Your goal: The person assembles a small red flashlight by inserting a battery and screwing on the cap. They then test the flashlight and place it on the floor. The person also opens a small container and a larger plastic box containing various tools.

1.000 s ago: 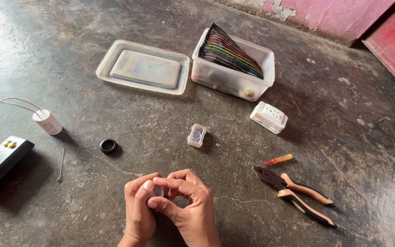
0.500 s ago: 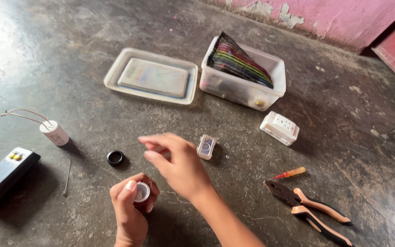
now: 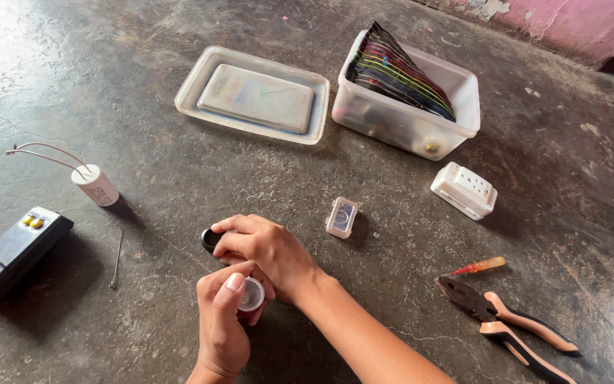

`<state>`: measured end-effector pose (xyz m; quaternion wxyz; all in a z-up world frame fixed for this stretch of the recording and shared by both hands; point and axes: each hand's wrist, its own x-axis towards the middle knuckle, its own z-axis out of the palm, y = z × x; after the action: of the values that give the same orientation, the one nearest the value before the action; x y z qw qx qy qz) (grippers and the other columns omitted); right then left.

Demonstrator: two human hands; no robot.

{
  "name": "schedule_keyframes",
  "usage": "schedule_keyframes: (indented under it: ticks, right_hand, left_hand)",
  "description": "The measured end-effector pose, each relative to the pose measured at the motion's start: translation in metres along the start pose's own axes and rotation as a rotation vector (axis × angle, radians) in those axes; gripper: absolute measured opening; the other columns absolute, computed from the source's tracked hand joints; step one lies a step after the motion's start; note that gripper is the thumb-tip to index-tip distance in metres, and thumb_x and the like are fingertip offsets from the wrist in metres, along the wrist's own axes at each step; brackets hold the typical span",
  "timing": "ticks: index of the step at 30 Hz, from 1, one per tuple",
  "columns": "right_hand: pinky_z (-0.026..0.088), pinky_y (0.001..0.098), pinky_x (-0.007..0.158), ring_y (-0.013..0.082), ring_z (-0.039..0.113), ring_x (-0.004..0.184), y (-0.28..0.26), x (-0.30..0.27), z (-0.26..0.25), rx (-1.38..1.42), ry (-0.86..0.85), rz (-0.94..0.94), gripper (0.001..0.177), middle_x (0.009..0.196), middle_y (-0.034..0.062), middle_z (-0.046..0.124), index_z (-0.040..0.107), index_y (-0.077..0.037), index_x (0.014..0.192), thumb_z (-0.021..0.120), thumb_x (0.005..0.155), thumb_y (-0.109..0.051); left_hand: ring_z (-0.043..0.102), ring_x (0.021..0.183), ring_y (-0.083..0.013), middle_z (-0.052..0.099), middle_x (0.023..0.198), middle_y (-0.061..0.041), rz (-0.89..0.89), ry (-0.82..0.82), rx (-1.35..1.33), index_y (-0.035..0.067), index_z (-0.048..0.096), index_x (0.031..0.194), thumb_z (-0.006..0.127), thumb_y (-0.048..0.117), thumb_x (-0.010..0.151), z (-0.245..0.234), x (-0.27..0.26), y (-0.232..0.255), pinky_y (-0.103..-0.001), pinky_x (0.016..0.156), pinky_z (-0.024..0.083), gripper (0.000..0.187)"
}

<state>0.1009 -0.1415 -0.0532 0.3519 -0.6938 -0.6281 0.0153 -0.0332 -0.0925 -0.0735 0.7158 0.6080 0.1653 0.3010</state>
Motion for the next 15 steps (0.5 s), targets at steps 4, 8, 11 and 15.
schedule_keyframes:
  ticks: [4,8,11,15]
  right_hand:
    - [0.059,0.0386,0.086,0.0264,0.069,0.101,-0.011,0.002,-0.016,-0.121,-0.055,0.066,0.026,0.104,0.0071,0.071,0.072,-0.009,0.109,0.076,0.086,-0.021]
    - [0.060,0.0378,0.091,0.0262,0.069,0.109,-0.016,-0.010,-0.027,-0.168,0.013,0.037,0.023,0.107,0.0080,0.068,0.075,-0.009,0.109,0.073,0.087,-0.013]
    - [0.061,0.0351,0.081,0.0258,0.069,0.095,-0.022,-0.036,-0.034,-0.097,-0.021,0.263,0.038,0.107,0.0122,0.065,0.072,-0.003,0.109,0.080,0.078,-0.022]
    - [0.060,0.0323,0.080,0.0219,0.071,0.090,-0.038,-0.077,-0.051,0.029,0.139,0.450,0.031,0.099,0.0098,0.072,0.075,-0.005,0.104,0.081,0.078,-0.021]
  left_hand:
    - [0.045,0.044,-0.0096,0.051,0.051,-0.002,0.028,-0.021,0.023,-0.003,0.065,0.065,0.045,0.044,0.088,0.002,-0.001,0.006,-0.027,0.043,0.030,0.056]
    - [0.044,0.045,-0.0093,0.050,0.051,-0.002,0.037,-0.023,-0.013,-0.003,0.064,0.065,0.046,0.044,0.088,0.006,0.002,0.009,-0.027,0.044,0.028,0.055]
    - [0.043,0.045,-0.0094,0.049,0.050,-0.002,-0.008,-0.018,-0.008,-0.003,0.063,0.064,0.045,0.045,0.089,0.005,-0.002,0.007,-0.027,0.044,0.027,0.057]
    - [0.043,0.042,-0.0105,0.050,0.048,-0.004,-0.040,-0.045,-0.061,-0.003,0.065,0.065,0.046,0.046,0.087,0.010,-0.009,0.006,-0.028,0.042,0.027,0.058]
